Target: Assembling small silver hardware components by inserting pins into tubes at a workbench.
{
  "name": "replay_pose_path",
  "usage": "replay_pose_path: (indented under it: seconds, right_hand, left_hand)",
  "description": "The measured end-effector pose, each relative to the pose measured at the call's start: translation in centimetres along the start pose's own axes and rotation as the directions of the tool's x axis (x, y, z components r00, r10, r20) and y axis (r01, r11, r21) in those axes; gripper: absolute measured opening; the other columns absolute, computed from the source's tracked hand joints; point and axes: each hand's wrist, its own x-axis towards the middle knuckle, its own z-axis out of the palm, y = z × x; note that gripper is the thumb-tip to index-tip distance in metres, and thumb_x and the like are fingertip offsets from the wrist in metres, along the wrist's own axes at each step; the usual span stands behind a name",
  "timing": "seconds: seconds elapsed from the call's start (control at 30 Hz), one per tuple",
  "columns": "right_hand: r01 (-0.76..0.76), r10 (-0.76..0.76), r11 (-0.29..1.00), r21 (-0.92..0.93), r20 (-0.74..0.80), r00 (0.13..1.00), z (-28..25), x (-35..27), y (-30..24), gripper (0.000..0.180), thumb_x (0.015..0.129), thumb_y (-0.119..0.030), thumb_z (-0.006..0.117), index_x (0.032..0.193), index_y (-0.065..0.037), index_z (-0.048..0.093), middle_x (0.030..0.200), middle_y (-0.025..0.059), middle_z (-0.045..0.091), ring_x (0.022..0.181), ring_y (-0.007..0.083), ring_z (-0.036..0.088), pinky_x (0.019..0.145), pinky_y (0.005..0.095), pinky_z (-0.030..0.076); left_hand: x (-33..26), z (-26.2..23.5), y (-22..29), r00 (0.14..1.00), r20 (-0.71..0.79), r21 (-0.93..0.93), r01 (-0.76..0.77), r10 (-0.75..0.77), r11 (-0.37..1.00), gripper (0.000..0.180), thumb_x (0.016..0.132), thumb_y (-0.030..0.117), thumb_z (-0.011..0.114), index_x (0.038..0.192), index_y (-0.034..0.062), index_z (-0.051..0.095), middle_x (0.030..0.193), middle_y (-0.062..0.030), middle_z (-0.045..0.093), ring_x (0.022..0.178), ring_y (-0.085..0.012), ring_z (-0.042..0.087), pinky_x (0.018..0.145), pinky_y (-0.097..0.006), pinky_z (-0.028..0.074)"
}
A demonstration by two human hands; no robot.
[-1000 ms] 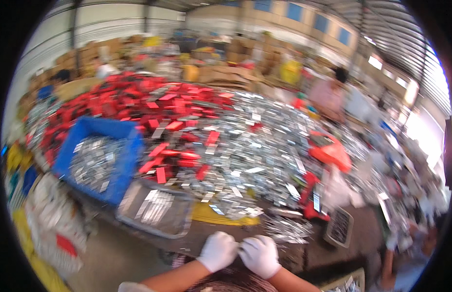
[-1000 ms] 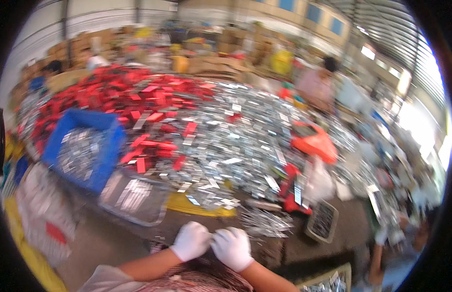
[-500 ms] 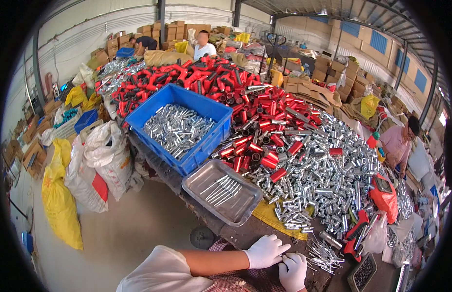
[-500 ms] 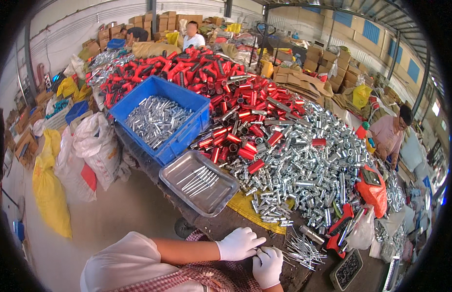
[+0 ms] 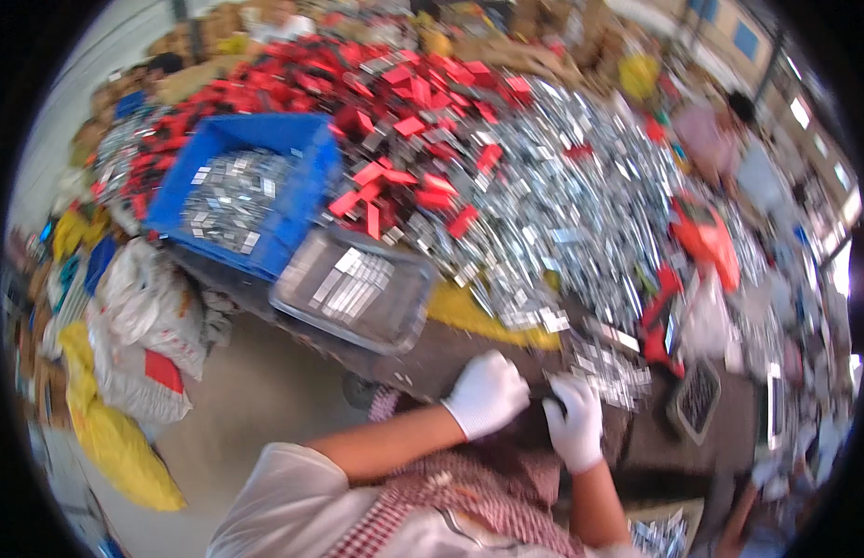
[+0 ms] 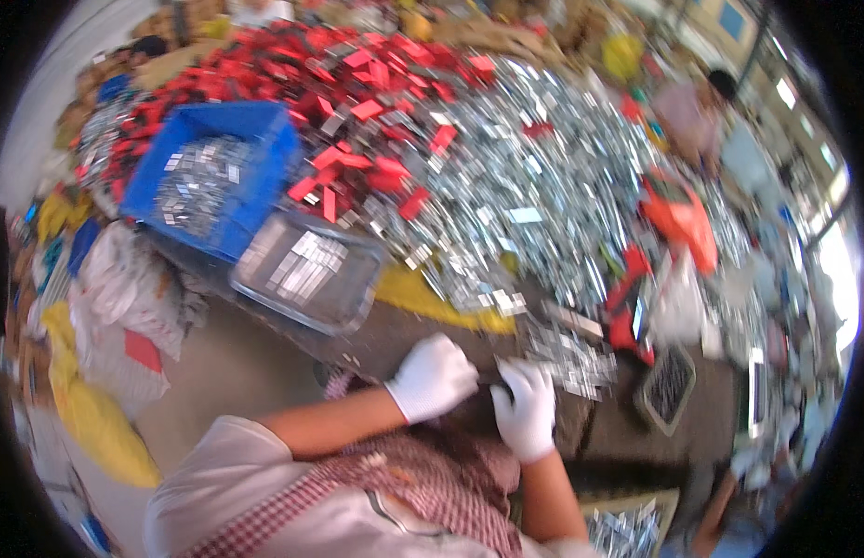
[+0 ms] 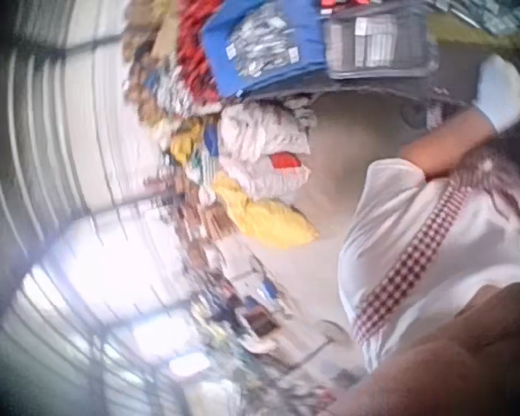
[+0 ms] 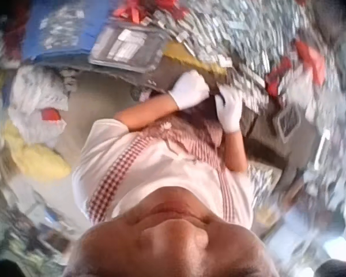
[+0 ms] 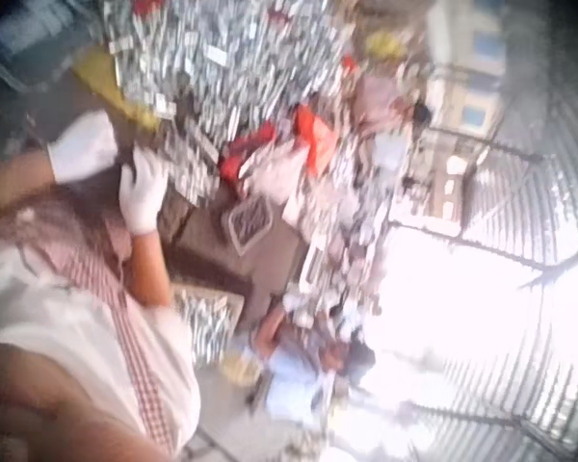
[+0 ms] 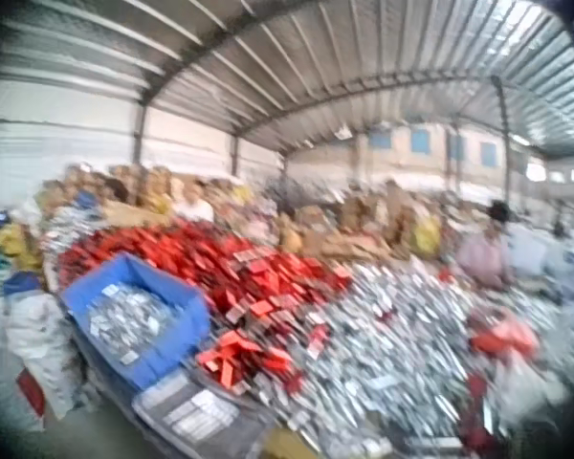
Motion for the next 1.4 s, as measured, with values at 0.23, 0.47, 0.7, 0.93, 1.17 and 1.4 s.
replay_pose_path:
  seconds: [0.23, 0.47, 0.7, 0.93, 1.17, 1.4]
  right_hand:
    - [-0.062, 0.064, 0.995, -0.08, 0.016, 0.998, 0.1, 1.0, -0.3, 0.04, 0.076, -0.012, 0.075, 0.116, -0.007, 0.068, 0.114, 0.012, 0.066, 0.109, 0.0366, 0.059, 0.096, 0.0466, 0.048]
    - [-0.05, 0.053, 0.995, -0.088, 0.041, 0.998, 0.8, 0.2, 0.5, 0.032, 0.075, -0.013, 0.076, 0.107, -0.011, 0.072, 0.111, 0.0076, 0.067, 0.108, 0.0352, 0.059, 0.095, 0.0464, 0.048]
    - [0.046, -0.043, 0.992, -0.115, 0.024, 0.999, 2.2, 0.9, 0.8, 0.013, 0.074, -0.013, 0.076, 0.086, -0.012, 0.073, 0.099, 0.0044, 0.066, 0.1, 0.0322, 0.06, 0.087, 0.0448, 0.049]
    - [0.016, -0.017, 0.996, -0.086, -0.008, 1.0, 2.4, 1.1, 0.8, 0.014, 0.073, -0.008, 0.075, 0.086, -0.012, 0.071, 0.101, 0.0055, 0.065, 0.1, 0.0327, 0.06, 0.088, 0.044, 0.048]
    - [0.105, -0.105, 0.987, -0.125, 0.005, 0.994, 2.4, 1.2, 0.3, 0.019, 0.075, -0.009, 0.073, 0.09, -0.012, 0.062, 0.103, 0.0053, 0.061, 0.105, 0.0331, 0.056, 0.093, 0.0465, 0.044]
    - [-0.143, 0.132, 0.986, 0.08, 0.129, 0.983, 0.3, 1.8, -1.6, 0.007, 0.086, -0.005, 0.064, 0.093, -0.005, 0.062, 0.091, 0.0149, 0.064, 0.088, 0.0392, 0.062, 0.077, 0.0452, 0.051]
  left_hand:
    - [0.7, -1.5, -0.4, 0.94, -0.238, -0.284, 0.174, -0.245, 0.943, 0.011, 0.079, 0.01, 0.074, 0.09, 0.0069, 0.073, 0.085, -0.0103, 0.068, 0.082, -0.032, 0.062, 0.076, -0.043, 0.049]
    - [1.1, -2.4, -1.4, 0.893, -0.11, -0.215, 0.407, -0.437, 0.888, 0.025, 0.078, 0.011, 0.075, 0.102, 0.0051, 0.072, 0.091, -0.0118, 0.07, 0.086, -0.0316, 0.064, 0.078, -0.042, 0.051]
    - [0.1, -1.7, 0.8, 0.969, -0.009, -0.135, 0.243, -0.246, 0.961, 0.017, 0.078, 0.017, 0.075, 0.092, 0.0087, 0.072, 0.089, -0.0088, 0.064, 0.088, -0.033, 0.06, 0.079, -0.044, 0.05]
    - [-0.4, -1.4, 1.5, 0.967, 0.085, -0.094, 0.249, -0.241, 0.964, 0.02, 0.074, 0.02, 0.078, 0.091, 0.0106, 0.073, 0.092, -0.0054, 0.062, 0.093, -0.0296, 0.058, 0.079, -0.043, 0.049]
    - [-0.8, -0.6, 1.2, 0.965, -0.003, -0.162, 0.259, -0.263, 0.952, 0.016, 0.078, 0.016, 0.075, 0.09, 0.0085, 0.068, 0.091, -0.0081, 0.064, 0.087, -0.032, 0.06, 0.078, -0.045, 0.049]
    - [-0.8, -3.1, 0.6, 0.97, 0.079, -0.387, 0.242, -0.229, 0.89, 0.025, 0.082, 0.014, 0.073, 0.102, 0.0053, 0.062, 0.091, -0.0139, 0.064, 0.089, -0.036, 0.061, 0.078, -0.048, 0.049]
